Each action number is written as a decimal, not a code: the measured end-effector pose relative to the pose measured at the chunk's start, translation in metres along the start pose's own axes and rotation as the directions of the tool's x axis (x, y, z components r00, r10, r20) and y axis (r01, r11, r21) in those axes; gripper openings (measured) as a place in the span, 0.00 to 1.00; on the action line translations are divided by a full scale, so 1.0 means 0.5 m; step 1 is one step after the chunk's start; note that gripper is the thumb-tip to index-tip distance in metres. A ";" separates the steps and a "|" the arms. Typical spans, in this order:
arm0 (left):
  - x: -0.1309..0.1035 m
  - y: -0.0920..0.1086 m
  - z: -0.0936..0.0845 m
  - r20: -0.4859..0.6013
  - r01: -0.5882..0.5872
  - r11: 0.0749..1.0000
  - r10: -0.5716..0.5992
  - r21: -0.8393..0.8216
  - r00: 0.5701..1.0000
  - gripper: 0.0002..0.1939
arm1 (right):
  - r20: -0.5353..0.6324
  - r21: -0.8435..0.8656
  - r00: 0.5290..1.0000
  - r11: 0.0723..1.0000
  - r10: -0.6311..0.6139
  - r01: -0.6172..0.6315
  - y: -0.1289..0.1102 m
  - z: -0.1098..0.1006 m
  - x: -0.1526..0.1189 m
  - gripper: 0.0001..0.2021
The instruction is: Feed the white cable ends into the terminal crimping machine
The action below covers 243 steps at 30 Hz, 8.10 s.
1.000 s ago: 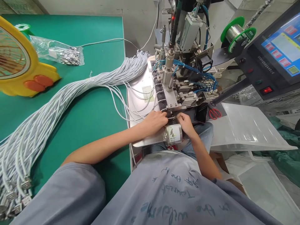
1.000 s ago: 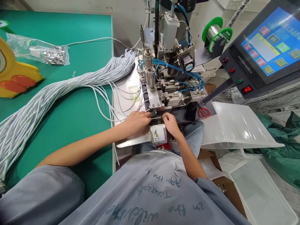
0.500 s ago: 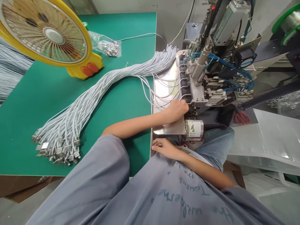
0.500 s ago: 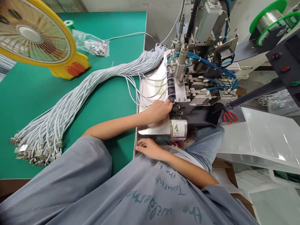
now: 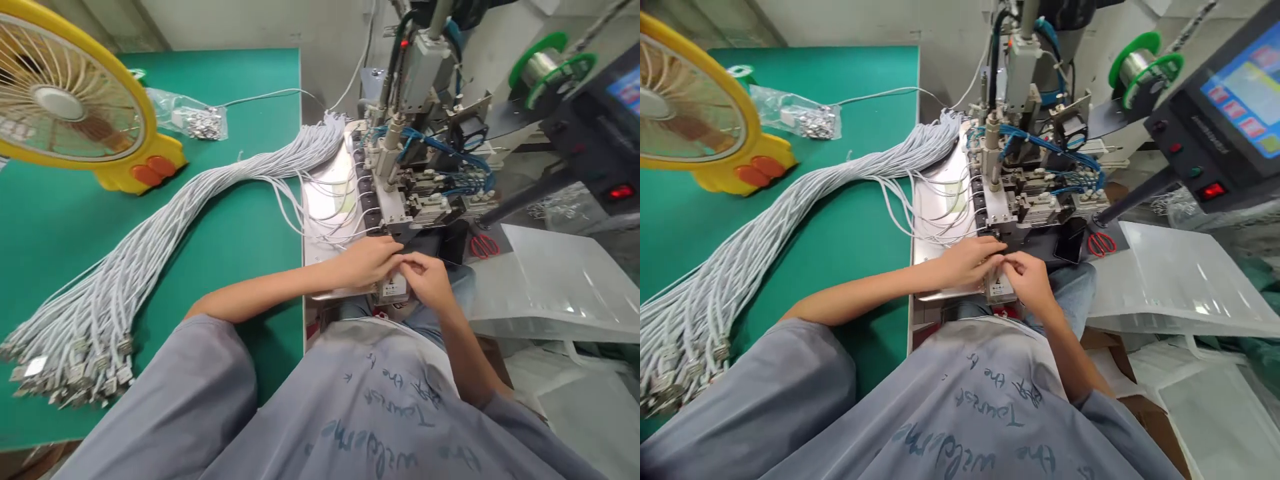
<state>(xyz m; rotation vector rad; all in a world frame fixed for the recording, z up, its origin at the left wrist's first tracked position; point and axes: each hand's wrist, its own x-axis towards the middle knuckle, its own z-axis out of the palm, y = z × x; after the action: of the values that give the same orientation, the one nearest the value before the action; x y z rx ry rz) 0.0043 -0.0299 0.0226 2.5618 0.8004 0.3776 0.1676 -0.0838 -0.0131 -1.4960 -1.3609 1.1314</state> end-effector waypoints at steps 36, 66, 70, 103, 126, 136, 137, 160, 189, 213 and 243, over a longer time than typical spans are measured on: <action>0.014 -0.061 0.009 -0.429 -0.123 0.956 -0.003 -0.266 0.903 0.08 | -0.351 0.120 0.919 0.965 -0.179 0.233 -0.028 0.056 0.070 0.10; 0.022 -0.055 0.024 0.159 -0.012 0.923 -0.053 0.383 0.986 0.16 | -0.230 0.194 0.970 0.980 0.082 -0.037 0.080 -0.002 0.083 0.12; 0.019 -0.066 0.026 0.206 -0.029 0.928 -0.052 0.371 0.977 0.20 | -0.140 0.269 0.977 0.956 0.161 -0.119 0.079 0.000 0.094 0.13; 0.012 -0.066 0.030 0.250 -0.203 0.855 0.090 0.477 0.964 0.19 | -0.022 0.290 0.969 0.930 0.244 -0.228 0.063 -0.001 0.120 0.14; 0.013 -0.048 -0.001 0.309 -0.058 0.859 -0.119 0.508 0.944 0.07 | 0.010 0.036 0.994 0.993 0.113 -0.113 0.096 0.005 0.122 0.13; -0.001 -0.056 0.012 0.161 0.007 0.830 -0.117 0.558 0.980 0.07 | -0.356 -0.019 0.932 0.998 -0.069 0.067 0.090 -0.005 0.089 0.14; -0.001 -0.064 0.015 0.120 0.028 0.816 -0.118 0.577 0.986 0.08 | -0.404 -0.012 0.909 0.994 -0.104 0.108 0.083 0.001 0.074 0.13; 0.087 -0.372 -0.146 -0.019 0.372 0.793 -0.415 0.482 0.910 0.16 | -0.241 -0.264 0.863 0.886 -0.443 0.381 0.061 0.103 0.021 0.12; 0.126 -0.278 -0.238 -0.501 0.349 0.901 -0.434 -0.258 0.749 0.21 | -0.228 -0.284 0.836 0.856 -0.498 0.433 0.070 0.114 0.020 0.11; 0.052 -0.072 -0.212 -0.417 -0.408 0.913 0.358 -0.032 0.835 0.13 | -0.309 -0.027 0.820 0.866 -0.482 0.499 -0.205 -0.009 0.065 0.12; 0.056 -0.069 -0.205 -0.396 -0.363 0.930 0.354 0.055 0.847 0.16 | -0.235 0.126 0.905 0.912 -0.355 0.391 -0.222 -0.007 0.074 0.14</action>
<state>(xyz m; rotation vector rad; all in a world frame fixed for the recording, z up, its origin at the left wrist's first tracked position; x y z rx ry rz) -0.0283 0.0448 0.0992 2.6449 0.4271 1.0511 0.1405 -0.0358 0.0904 -1.1307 -1.3007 0.8002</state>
